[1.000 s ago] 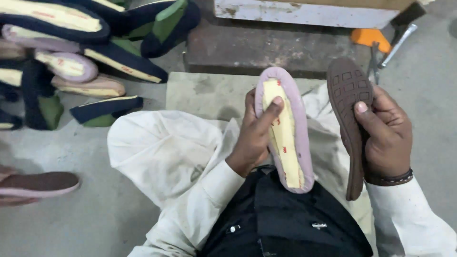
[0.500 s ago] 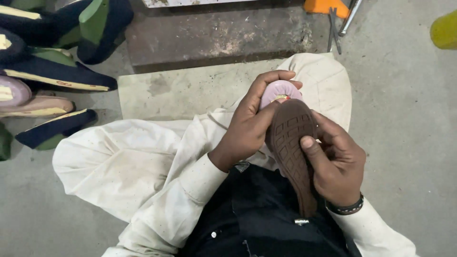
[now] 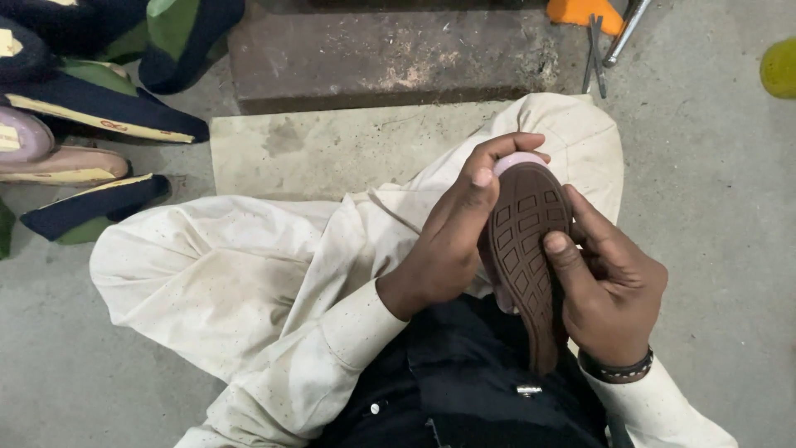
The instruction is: The person sits on the floor and attaches brown rubber soles to the bottom of slipper uppers. They pick up a slipper, align a sole, and press it firmly into place, repeating the process for multiple pairs of different colored slippers.
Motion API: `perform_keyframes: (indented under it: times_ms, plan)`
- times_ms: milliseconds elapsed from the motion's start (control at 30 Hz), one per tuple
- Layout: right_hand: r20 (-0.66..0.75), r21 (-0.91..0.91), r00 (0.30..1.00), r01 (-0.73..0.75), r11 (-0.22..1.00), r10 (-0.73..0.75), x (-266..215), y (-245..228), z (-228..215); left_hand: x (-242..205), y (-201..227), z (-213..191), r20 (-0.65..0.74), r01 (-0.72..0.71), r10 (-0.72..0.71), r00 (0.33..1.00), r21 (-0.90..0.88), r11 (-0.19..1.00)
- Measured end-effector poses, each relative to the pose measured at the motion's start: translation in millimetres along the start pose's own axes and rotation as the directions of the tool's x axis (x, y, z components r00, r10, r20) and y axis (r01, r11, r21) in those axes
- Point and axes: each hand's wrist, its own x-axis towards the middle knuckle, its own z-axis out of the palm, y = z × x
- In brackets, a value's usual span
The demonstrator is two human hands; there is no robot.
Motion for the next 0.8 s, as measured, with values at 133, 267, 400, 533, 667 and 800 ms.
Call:
perform_keyframes:
  times_ms: [133,267,400,533,667,800]
  plan:
    - [-0.022,-0.005,1.0,-0.022,1.0,0.022,-1.5,-2.2,1.2,-0.2,7.9,3.6,0.001,0.017,-0.017,1.0,0.082,0.996]
    - [-0.003,0.001,1.0,-0.02,1.0,0.02,-0.1,-9.1,1.5,0.7,8.6,5.8,-0.102,0.046,-0.022,0.995,0.232,0.972]
    - [-0.007,0.015,0.999,-0.043,0.999,0.043,-0.2,-13.0,2.2,0.4,5.8,6.3,-0.126,0.004,0.034,0.991,0.289,0.957]
    - [-0.003,0.0,0.999,-0.047,0.999,0.047,0.3,-12.5,0.8,1.1,4.0,7.8,-0.138,-0.011,0.053,0.989,0.293,0.956]
    - [0.002,0.006,0.999,-0.034,0.999,0.034,1.1,-14.9,2.2,0.6,5.2,9.5,-0.172,0.004,0.039,0.984,0.243,0.97]
    - [0.019,-0.003,0.999,-0.041,0.999,0.041,2.9,-20.8,2.9,1.9,5.5,6.1,-0.176,0.006,0.045,0.983,0.28,0.96]
